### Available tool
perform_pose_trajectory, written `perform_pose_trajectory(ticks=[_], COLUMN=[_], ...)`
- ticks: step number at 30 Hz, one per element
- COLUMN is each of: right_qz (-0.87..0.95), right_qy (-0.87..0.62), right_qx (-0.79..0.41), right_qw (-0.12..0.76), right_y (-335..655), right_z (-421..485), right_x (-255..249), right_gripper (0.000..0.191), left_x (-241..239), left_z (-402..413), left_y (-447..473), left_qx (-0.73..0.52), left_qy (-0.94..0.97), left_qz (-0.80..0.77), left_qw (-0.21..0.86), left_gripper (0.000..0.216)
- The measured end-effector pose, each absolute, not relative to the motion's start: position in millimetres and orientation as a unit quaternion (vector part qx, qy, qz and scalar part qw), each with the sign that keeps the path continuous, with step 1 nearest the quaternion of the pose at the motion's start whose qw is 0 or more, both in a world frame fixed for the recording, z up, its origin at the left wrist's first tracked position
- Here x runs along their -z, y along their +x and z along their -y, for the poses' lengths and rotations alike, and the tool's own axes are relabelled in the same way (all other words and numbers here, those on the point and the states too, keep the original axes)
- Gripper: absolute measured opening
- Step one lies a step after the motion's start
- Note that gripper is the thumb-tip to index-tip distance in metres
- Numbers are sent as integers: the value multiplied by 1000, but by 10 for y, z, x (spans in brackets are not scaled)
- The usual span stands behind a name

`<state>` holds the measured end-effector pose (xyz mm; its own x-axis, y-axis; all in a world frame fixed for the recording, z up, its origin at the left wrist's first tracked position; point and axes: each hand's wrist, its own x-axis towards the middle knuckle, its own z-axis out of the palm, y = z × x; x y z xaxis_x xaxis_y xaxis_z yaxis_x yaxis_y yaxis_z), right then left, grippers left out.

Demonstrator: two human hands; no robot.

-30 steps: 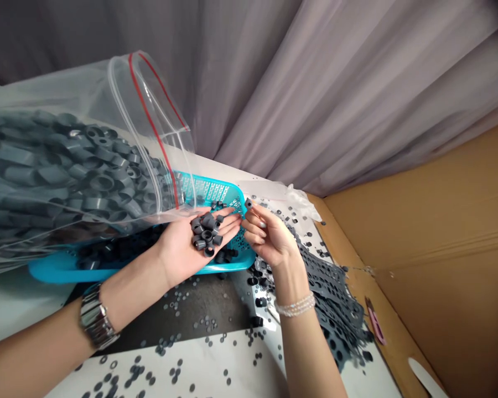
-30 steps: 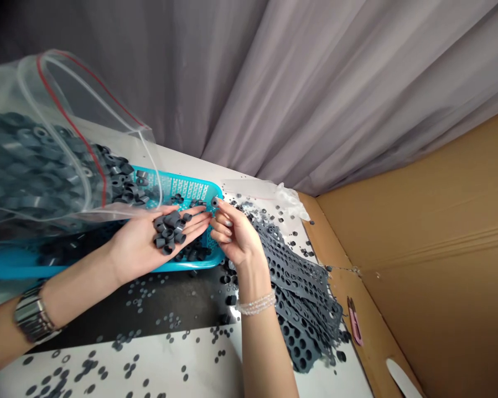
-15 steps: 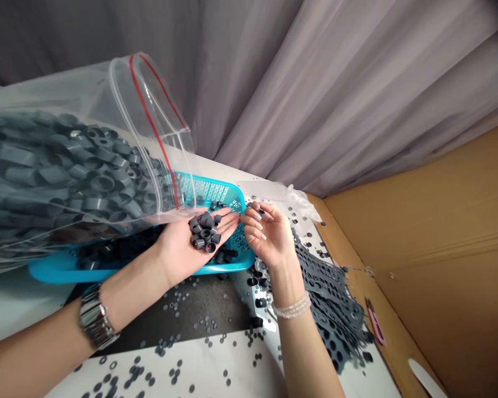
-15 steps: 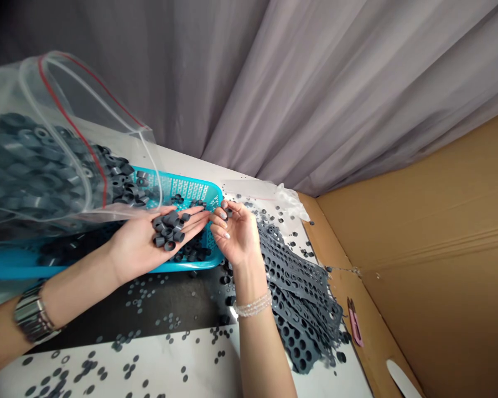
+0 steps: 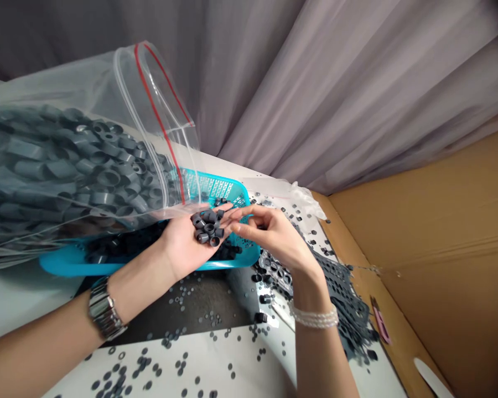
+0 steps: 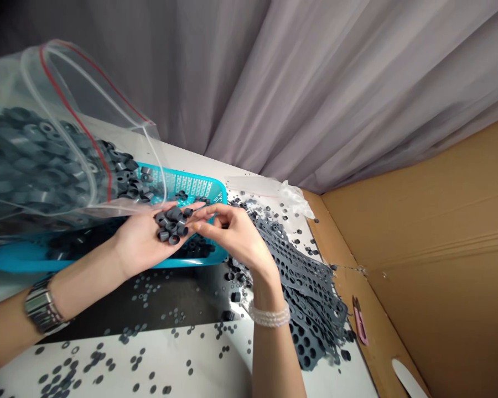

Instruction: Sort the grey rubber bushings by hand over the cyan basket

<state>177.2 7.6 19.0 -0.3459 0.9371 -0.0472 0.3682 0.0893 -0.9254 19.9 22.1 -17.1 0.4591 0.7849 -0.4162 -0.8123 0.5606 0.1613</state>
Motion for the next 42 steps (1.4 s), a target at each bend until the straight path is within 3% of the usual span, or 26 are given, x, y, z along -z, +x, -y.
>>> perform_pose_trajectory(ticks=[4, 7, 13, 18, 26, 28, 30, 36, 42], right_qz=[759, 759, 600, 432, 343, 331, 311, 228, 266], right_qy=[-491, -495, -472, -358, -262, -263, -277, -383, -360], right_qx=[-354, -346, -547, -719, -797, -798, -791, -671, -581], right_qw=[238, 242, 344, 410, 423, 429, 448, 593, 680], right_y=[1683, 1644, 1753, 1896, 1949, 1937, 1918, 1938, 1660], right_z=[-25, -43, -149, -207, -209, -233, -257, -300, -644], right_x=[-217, -159, -59, -20, -1, 8, 19, 117, 17], right_gripper=[14, 11, 7, 9, 5, 2, 10, 23, 28], left_x=[129, 108, 129, 200, 227, 224, 237, 282, 229], left_z=[-213, -201, -200, -219, -234, -231, -231, -229, -213], left_y=[209, 219, 210, 193, 213, 218, 218, 213, 241], left_qx=[-479, -483, -454, -440, -462, -467, -464, -459, -473], left_qy=[-13, -17, -33, -50, -71, -74, -76, -79, -81], left_qz=[-255, -255, -227, -217, -216, -212, -201, -175, -198], left_qw=[840, 837, 861, 870, 857, 855, 859, 868, 855], left_gripper=[45, 45, 46, 48, 49, 50, 50, 52, 45])
